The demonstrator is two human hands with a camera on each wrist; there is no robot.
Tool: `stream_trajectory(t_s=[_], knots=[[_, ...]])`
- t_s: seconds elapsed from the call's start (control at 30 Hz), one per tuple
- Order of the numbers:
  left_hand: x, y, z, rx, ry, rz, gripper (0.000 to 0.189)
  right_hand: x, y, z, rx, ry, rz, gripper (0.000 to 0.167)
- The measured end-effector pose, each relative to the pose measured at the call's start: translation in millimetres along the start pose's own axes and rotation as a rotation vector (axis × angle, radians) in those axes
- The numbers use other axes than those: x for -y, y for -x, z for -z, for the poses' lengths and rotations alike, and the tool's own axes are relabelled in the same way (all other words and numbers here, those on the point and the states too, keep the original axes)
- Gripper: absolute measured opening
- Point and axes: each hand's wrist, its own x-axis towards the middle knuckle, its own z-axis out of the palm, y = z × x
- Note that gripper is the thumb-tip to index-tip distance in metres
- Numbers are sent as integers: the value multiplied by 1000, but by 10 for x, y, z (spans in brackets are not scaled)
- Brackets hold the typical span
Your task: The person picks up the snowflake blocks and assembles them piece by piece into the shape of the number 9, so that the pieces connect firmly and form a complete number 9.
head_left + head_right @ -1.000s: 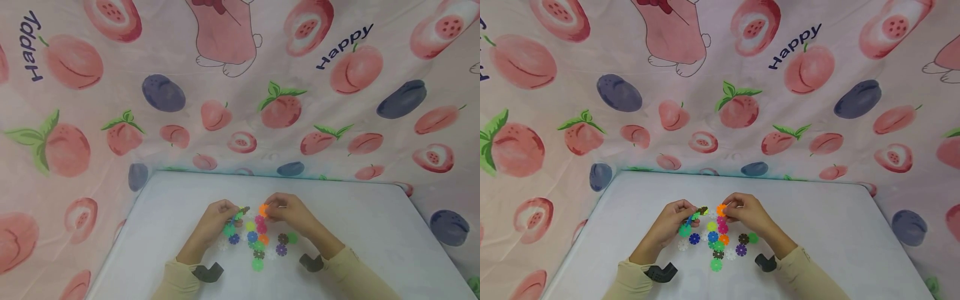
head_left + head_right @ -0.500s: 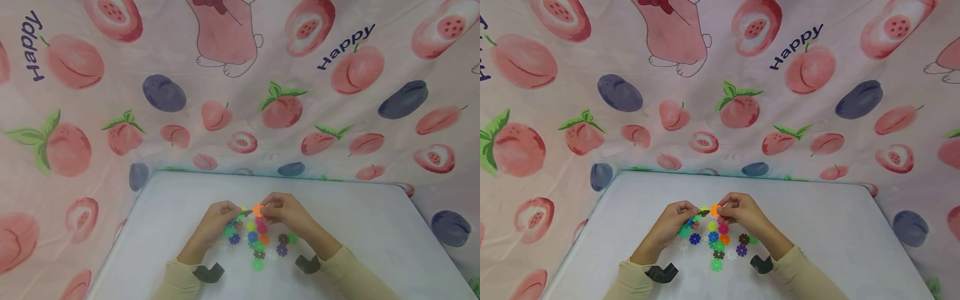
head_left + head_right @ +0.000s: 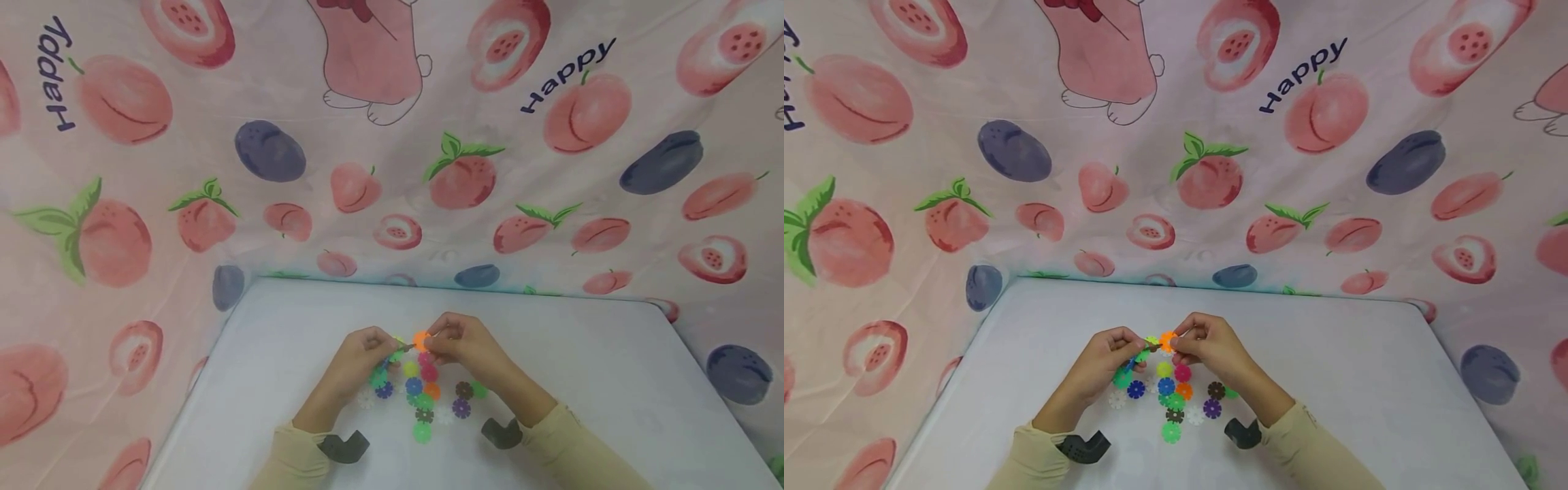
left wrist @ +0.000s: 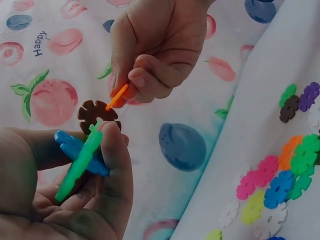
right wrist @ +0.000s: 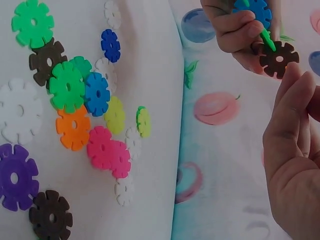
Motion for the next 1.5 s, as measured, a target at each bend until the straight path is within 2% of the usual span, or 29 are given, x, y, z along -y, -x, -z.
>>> stream_trajectory(t_s=[0.17,0.47,0.9,1.07,1.33,1.5], knots=[[16,-7,-27,-16,4,-5,19,-1,2,-18,8,-3,45,22],[-11,17,-104,-98,47,11,17,-31,-9,-61,7,-17,127,16],[-20,28,-163,-139,63,-1,14,-79,-27,-130,-29,-27,136,12],[-18,32,-150,-122,76,-5,14,-111,-51,-152,-44,-30,108,13],[-58,34,-66,-92,-48,48,21,-138,-59,-196,-95,-8,42,23],[-24,9,-39,-53,-60,57,31,-143,-73,-210,-137,13,51,24]])
